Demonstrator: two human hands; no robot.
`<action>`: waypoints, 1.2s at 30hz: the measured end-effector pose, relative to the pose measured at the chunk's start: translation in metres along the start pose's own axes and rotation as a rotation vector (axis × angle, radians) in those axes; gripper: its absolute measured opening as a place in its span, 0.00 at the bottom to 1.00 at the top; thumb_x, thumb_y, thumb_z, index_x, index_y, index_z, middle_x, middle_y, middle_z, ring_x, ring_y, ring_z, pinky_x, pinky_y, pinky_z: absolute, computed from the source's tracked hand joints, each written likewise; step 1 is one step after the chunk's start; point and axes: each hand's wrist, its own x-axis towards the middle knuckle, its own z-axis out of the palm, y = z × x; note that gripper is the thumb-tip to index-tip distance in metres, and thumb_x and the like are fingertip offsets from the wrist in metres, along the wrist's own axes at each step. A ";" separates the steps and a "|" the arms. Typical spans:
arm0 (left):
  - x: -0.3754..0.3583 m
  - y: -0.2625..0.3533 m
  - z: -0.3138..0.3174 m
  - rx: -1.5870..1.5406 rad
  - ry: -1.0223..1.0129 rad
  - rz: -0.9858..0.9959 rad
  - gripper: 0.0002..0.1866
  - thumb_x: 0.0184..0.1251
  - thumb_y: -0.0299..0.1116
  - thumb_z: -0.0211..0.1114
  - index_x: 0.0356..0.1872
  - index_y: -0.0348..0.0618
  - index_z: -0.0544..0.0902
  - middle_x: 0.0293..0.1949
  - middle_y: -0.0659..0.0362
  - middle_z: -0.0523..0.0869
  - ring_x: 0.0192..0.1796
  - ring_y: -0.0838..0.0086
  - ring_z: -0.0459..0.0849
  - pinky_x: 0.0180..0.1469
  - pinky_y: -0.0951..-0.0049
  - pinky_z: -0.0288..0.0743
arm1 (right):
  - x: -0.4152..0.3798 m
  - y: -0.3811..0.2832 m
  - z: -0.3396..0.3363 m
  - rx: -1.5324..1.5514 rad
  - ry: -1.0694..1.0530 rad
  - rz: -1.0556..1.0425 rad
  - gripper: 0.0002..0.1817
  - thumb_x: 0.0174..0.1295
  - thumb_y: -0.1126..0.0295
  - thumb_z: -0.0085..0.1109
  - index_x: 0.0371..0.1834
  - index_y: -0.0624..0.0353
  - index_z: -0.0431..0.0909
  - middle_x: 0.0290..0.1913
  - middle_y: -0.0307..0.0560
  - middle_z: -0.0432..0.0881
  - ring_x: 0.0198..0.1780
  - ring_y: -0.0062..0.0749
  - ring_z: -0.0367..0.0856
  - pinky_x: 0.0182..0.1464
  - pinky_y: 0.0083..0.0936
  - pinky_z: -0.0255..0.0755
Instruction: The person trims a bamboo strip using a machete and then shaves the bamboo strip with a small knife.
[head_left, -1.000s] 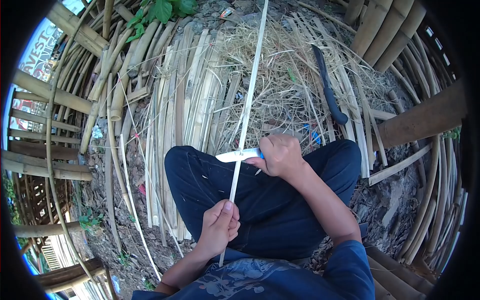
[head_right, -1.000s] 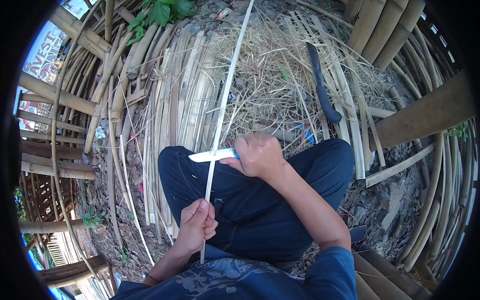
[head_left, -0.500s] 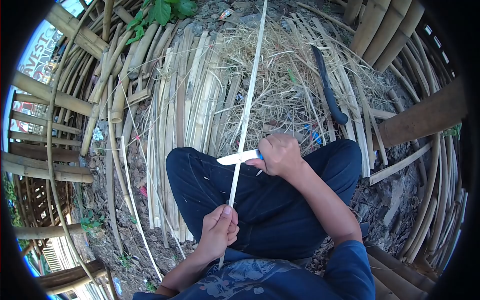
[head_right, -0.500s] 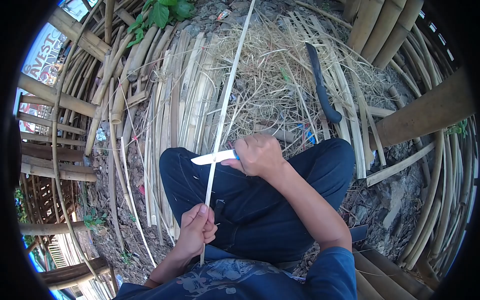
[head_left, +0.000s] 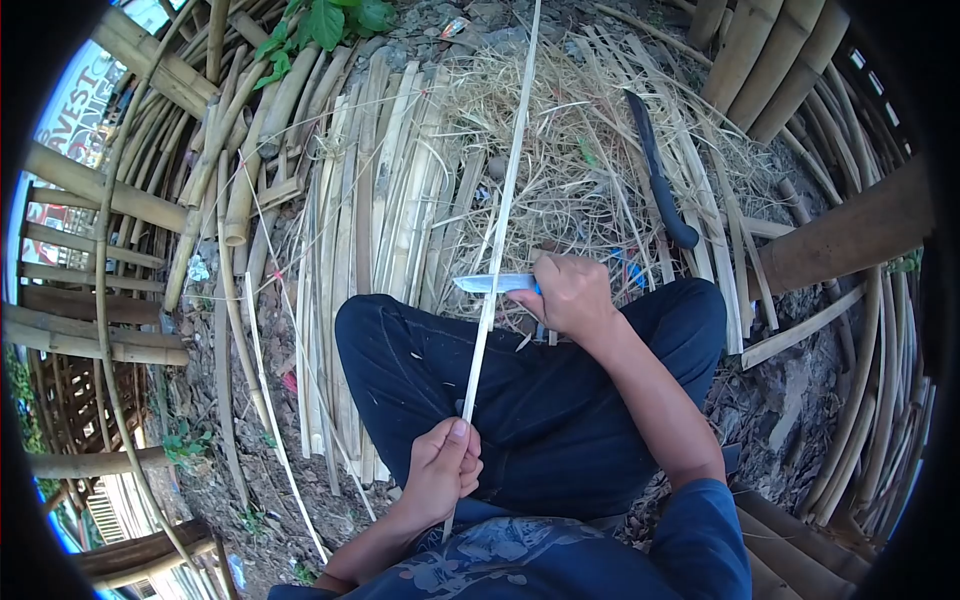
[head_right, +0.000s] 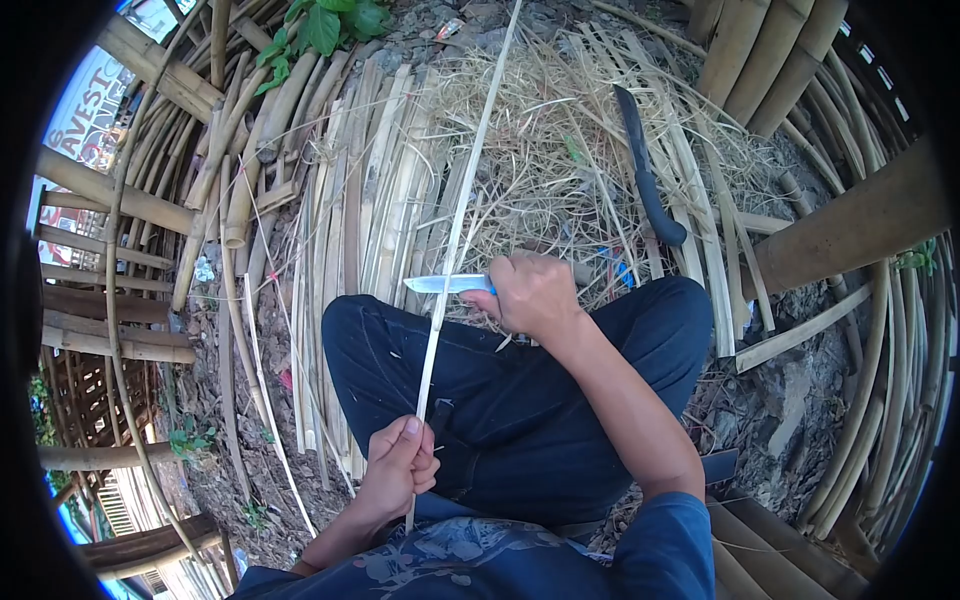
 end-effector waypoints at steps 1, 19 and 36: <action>-0.003 -0.004 -0.001 -0.009 -0.009 -0.025 0.19 0.84 0.43 0.44 0.31 0.42 0.70 0.17 0.70 0.56 0.16 0.87 0.51 0.17 0.79 0.44 | 0.006 0.011 -0.002 -0.006 -0.014 0.302 0.31 0.68 0.42 0.53 0.24 0.64 0.74 0.19 0.54 0.76 0.21 0.50 0.79 0.25 0.43 0.71; 0.035 0.025 0.008 0.077 0.126 0.328 0.15 0.81 0.40 0.54 0.41 0.37 0.78 0.22 0.68 0.69 0.21 0.90 0.61 0.21 0.86 0.52 | 0.010 -0.058 -0.030 0.459 -0.032 0.032 0.19 0.64 0.57 0.64 0.27 0.61 0.73 0.19 0.50 0.73 0.21 0.49 0.75 0.26 0.39 0.68; 0.050 0.018 0.010 -0.051 0.040 0.367 0.10 0.81 0.33 0.52 0.45 0.36 0.77 0.27 0.63 0.74 0.22 0.87 0.64 0.23 0.85 0.58 | 0.006 -0.054 -0.036 1.289 -0.822 0.343 0.17 0.75 0.58 0.53 0.36 0.62 0.79 0.19 0.38 0.74 0.23 0.21 0.72 0.27 0.24 0.67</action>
